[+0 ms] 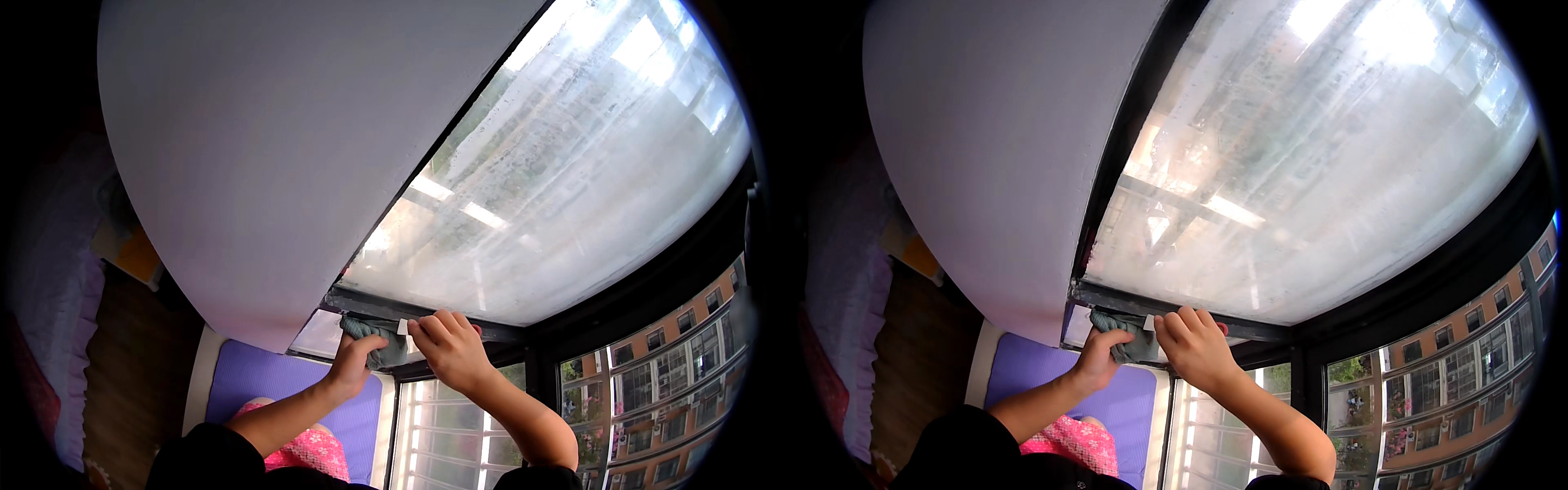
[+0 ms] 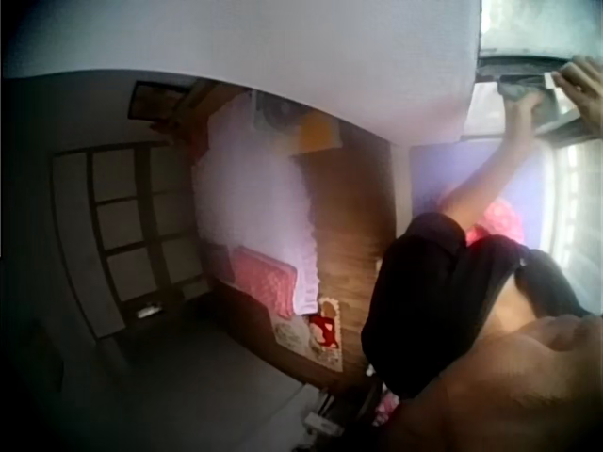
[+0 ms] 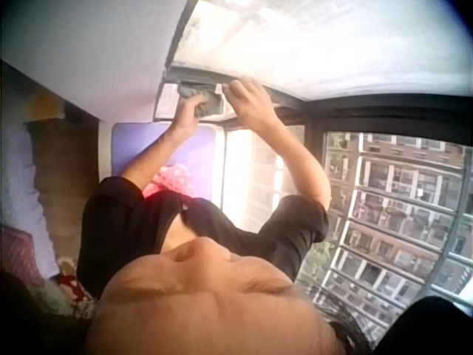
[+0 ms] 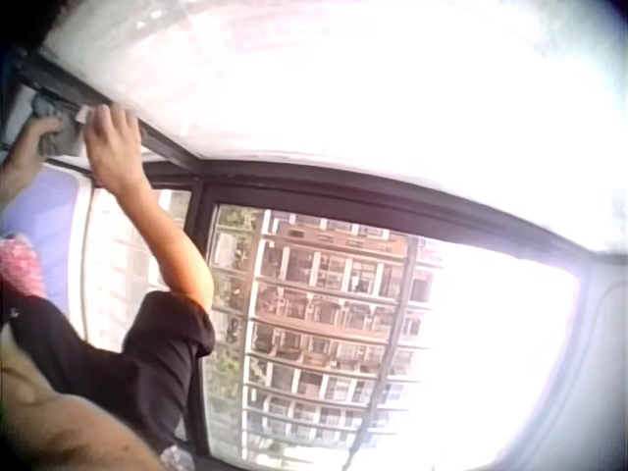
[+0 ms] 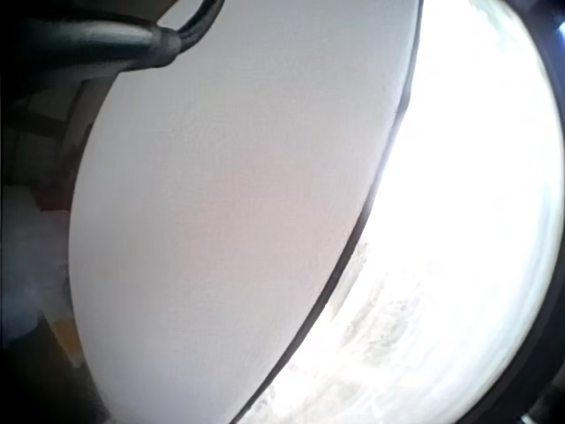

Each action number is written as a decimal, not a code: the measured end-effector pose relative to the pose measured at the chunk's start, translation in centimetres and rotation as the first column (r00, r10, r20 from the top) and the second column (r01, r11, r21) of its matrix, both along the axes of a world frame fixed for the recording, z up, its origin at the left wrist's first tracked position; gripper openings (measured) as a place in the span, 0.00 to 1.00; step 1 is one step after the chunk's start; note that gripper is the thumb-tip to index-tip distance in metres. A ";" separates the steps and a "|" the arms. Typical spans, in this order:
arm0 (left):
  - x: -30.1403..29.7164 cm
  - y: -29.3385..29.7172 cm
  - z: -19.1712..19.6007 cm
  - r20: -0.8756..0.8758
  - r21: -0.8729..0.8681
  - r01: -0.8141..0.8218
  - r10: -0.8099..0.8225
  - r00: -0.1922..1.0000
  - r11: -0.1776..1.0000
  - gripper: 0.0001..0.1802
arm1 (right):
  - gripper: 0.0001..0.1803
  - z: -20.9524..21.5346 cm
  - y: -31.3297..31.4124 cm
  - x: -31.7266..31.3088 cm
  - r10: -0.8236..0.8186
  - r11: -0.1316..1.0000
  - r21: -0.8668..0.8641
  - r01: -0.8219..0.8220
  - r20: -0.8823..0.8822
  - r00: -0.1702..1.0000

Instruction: The person cleans the window frame and glass using a cloth and a scraper. They scrape the frame to remove residue and wipe the glass and frame with a cloth. The person sits on a purple mat on the floor during the task.

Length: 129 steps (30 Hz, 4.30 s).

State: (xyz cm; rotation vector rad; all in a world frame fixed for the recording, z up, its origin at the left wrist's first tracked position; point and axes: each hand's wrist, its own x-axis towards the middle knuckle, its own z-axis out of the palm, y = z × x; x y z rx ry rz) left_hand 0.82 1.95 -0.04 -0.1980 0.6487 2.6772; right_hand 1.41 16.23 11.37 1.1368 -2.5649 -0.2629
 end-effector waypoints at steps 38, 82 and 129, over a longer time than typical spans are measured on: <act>1.1 -5.4 -0.4 0.084 0.196 0.236 -0.256 0.963 0.952 0.20 | 0.09 -7.8 -2.9 5.8 0.352 -0.351 -0.610 0.711 0.618 0.703; 0.3 -5.3 -0.4 0.140 0.177 0.127 -0.153 0.978 0.976 0.11 | 0.07 -3.5 -10.3 1.0 -0.331 0.417 -0.883 0.213 0.070 0.941; -1.4 -0.4 -1.4 0.099 0.337 0.312 -0.363 0.927 0.888 0.13 | 0.18 -4.7 -5.9 0.6 -0.319 0.692 -0.674 0.258 0.036 0.947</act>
